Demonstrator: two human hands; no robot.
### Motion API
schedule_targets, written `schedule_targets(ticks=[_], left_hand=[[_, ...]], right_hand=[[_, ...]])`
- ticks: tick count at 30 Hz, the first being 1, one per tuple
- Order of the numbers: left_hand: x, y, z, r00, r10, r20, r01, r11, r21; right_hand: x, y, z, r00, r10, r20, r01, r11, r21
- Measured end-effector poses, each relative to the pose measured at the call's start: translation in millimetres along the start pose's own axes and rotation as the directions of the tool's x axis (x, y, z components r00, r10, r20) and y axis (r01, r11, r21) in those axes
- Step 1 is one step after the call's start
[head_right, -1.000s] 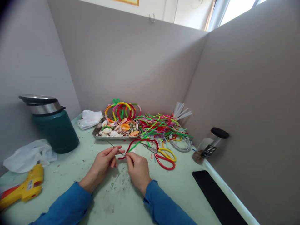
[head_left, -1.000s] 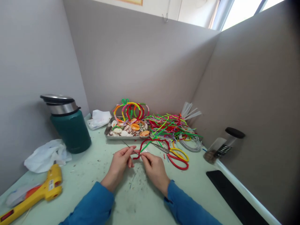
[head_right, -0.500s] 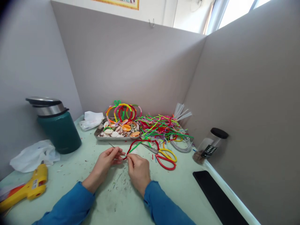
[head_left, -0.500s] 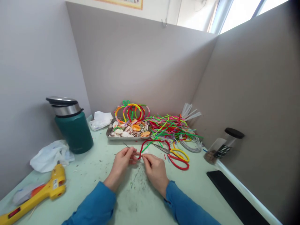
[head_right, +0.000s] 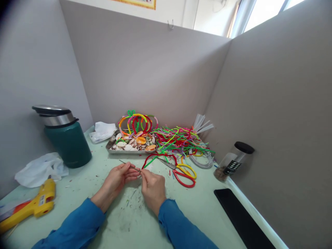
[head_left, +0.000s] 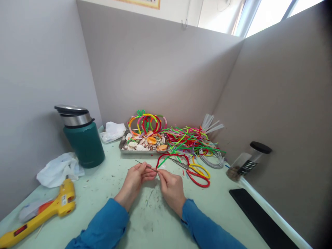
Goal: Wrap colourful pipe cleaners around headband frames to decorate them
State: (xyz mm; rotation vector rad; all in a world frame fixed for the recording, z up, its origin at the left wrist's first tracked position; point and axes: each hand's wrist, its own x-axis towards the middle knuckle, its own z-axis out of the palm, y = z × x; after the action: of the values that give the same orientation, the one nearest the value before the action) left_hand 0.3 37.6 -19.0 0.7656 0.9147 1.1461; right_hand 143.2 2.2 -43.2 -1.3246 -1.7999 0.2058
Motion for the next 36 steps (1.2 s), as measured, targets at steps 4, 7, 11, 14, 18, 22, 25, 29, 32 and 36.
schedule_targets(ticks=[4, 7, 11, 14, 18, 22, 25, 29, 32, 36], left_hand=[[1, 1, -0.7, 1.000, -0.017, 0.008, 0.017, 0.999, -0.029], [2, 2, -0.6, 0.999, -0.028, 0.015, 0.029, 0.998, -0.050], [2, 2, -0.8, 0.999, -0.045, 0.030, 0.047, 0.996, -0.081], [3, 1, -0.7, 0.998, -0.051, 0.028, 0.054, 0.993, -0.101], [3, 1, -0.5, 0.998, -0.061, 0.033, 0.064, 0.991, -0.114], [2, 3, -0.3, 0.998, -0.053, 0.036, 0.057, 0.992, -0.109], [1, 3, 0.0, 0.999, -0.034, 0.026, 0.037, 0.995, -0.095], [2, 4, -1.6, 1.000, 0.014, -0.011, -0.016, 0.994, -0.111], [4, 4, -5.0, 0.996, 0.051, -0.079, -0.062, 0.988, -0.141], [8, 1, -7.0, 0.992, 0.054, -0.117, -0.070, 0.987, -0.143]], right_hand=[[0, 1, 1, 0.999, -0.008, -0.035, 0.011, 0.996, 0.086], [0, 2, 2, 0.997, -0.019, -0.071, 0.029, 0.989, 0.145], [1, 2, 3, 0.996, -0.006, -0.084, 0.023, 0.981, 0.195], [3, 0, 1, 0.995, 0.010, -0.099, 0.014, 0.971, 0.239], [4, -1, 1, 0.995, 0.048, -0.087, -0.018, 0.949, 0.316], [4, 2, 3, 0.995, 0.089, -0.045, -0.066, 0.927, 0.368], [5, 4, 2, 0.997, 0.076, -0.020, -0.065, 0.938, 0.340], [15, -2, -6, 0.998, 0.006, -0.067, 0.009, 0.973, 0.230], [33, -14, -12, 0.996, -0.050, -0.075, 0.058, 0.992, 0.112], [76, -43, 4, 0.992, -0.074, -0.100, 0.074, 0.997, -0.010]])
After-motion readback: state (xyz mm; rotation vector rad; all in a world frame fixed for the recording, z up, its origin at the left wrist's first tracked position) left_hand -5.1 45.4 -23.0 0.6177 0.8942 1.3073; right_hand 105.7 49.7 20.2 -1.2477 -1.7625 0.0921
